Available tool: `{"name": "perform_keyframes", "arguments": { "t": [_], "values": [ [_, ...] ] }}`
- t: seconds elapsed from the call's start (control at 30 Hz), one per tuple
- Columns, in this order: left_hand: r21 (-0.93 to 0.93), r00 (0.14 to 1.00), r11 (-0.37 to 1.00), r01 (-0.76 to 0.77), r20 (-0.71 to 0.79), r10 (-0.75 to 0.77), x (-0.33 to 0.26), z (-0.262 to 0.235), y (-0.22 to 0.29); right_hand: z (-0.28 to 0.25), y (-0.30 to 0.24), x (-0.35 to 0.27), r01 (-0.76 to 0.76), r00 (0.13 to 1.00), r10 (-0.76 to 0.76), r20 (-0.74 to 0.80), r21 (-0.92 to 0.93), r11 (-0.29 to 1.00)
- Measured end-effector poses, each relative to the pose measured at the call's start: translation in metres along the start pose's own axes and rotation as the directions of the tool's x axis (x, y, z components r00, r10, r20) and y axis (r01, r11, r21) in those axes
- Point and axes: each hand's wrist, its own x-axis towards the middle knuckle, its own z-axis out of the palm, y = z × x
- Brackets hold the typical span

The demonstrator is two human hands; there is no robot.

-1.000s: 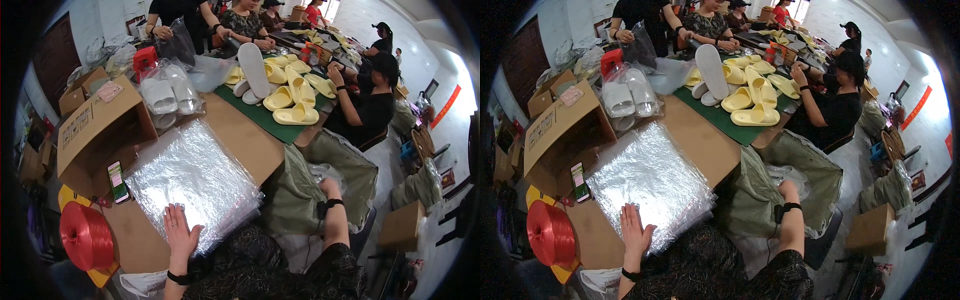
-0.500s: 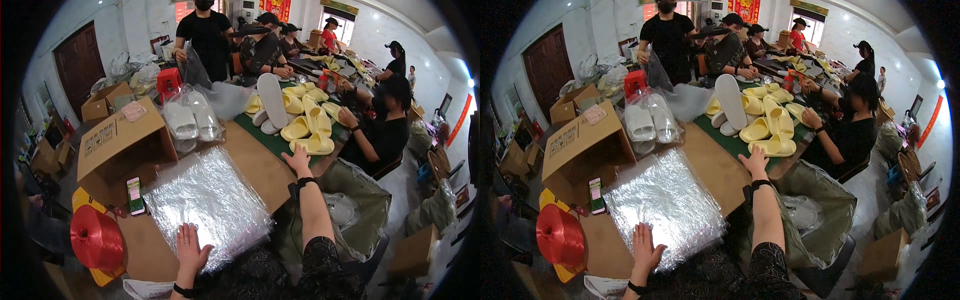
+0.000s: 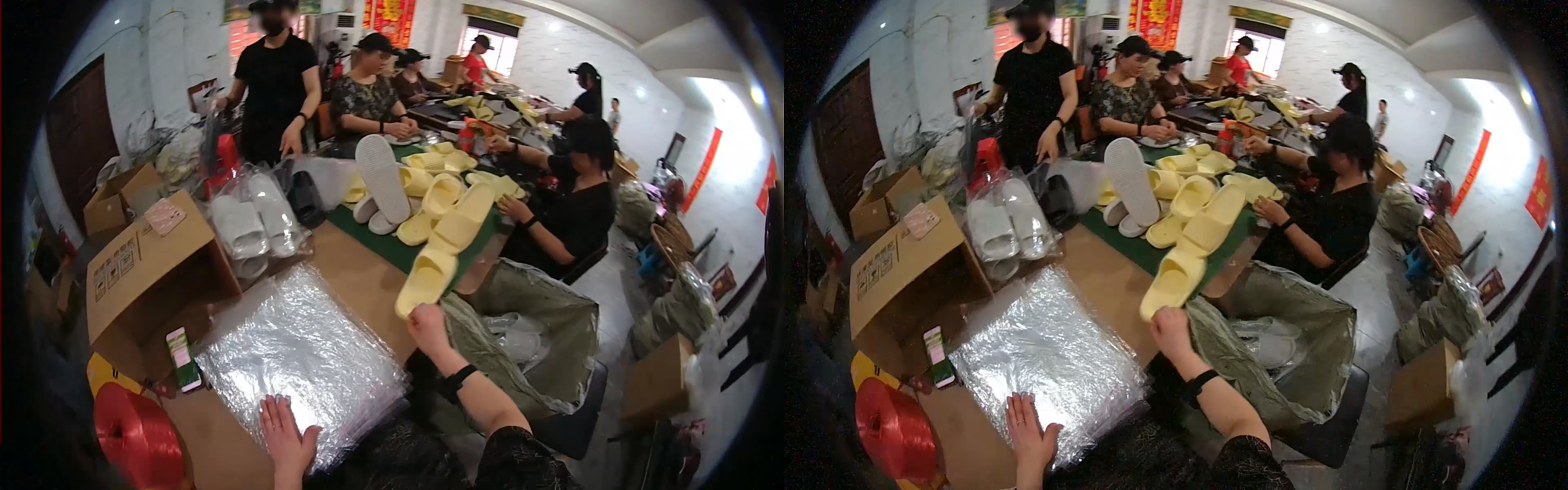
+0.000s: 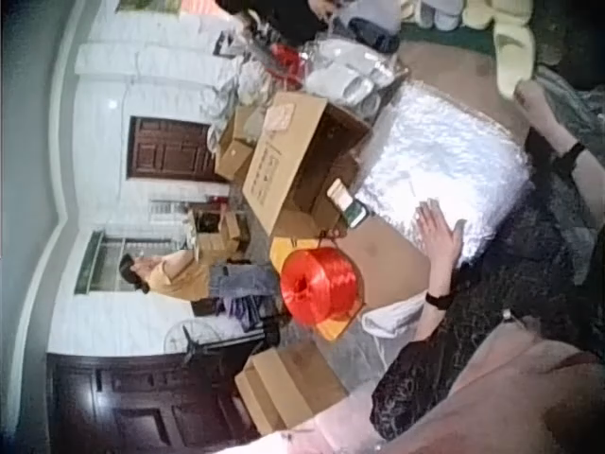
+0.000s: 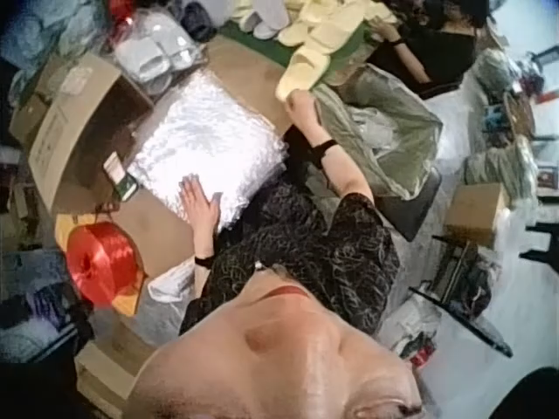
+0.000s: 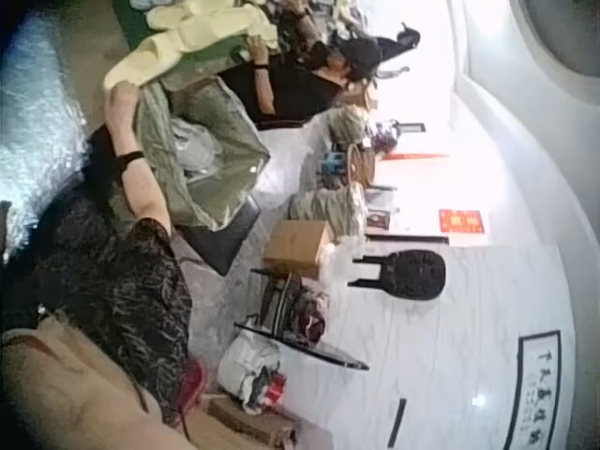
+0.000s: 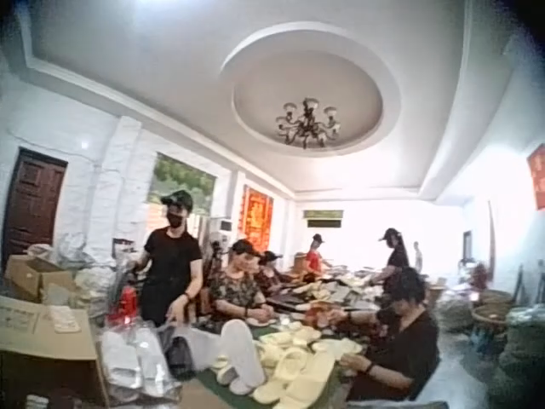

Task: The recorder is placing various slippers into plastic bags at a workstation in a shoe factory.

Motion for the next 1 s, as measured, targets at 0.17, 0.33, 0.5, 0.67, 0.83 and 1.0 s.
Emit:
{"name": "perform_keyframes", "arguments": {
  "t": [0.17,0.33,0.5,0.67,0.83,1.0],
  "values": [
    [0.009,1.000,1.000,-0.026,-0.009,0.026,0.002,0.001,0.002,-0.008,-0.084,-0.025,0.208,0.952,-0.272,0.137,0.361,0.909],
    [0.004,1.000,1.000,-0.011,0.021,0.011,0.004,-0.002,0.005,-0.019,-0.119,-0.002,0.326,0.857,-0.479,0.189,0.520,0.789],
    [0.011,1.000,1.000,-0.013,0.011,0.012,0.001,0.002,0.003,-0.041,-0.112,0.033,0.316,0.870,-0.439,0.224,0.430,0.846],
    [0.018,0.998,0.999,-0.038,-0.045,0.039,-0.001,0.003,0.002,-0.047,-0.055,0.027,0.222,0.927,-0.233,0.293,0.069,0.973],
    [0.008,1.000,1.000,-0.007,-0.026,0.007,-0.002,0.000,0.002,-0.051,-0.055,0.039,0.127,0.984,-0.086,-0.159,0.269,0.955],
    [-0.022,0.996,0.998,-0.055,-0.069,0.053,0.008,0.002,0.007,-0.037,-0.007,0.036,-0.303,0.948,0.294,-0.126,-0.059,0.951]
  ]
}}
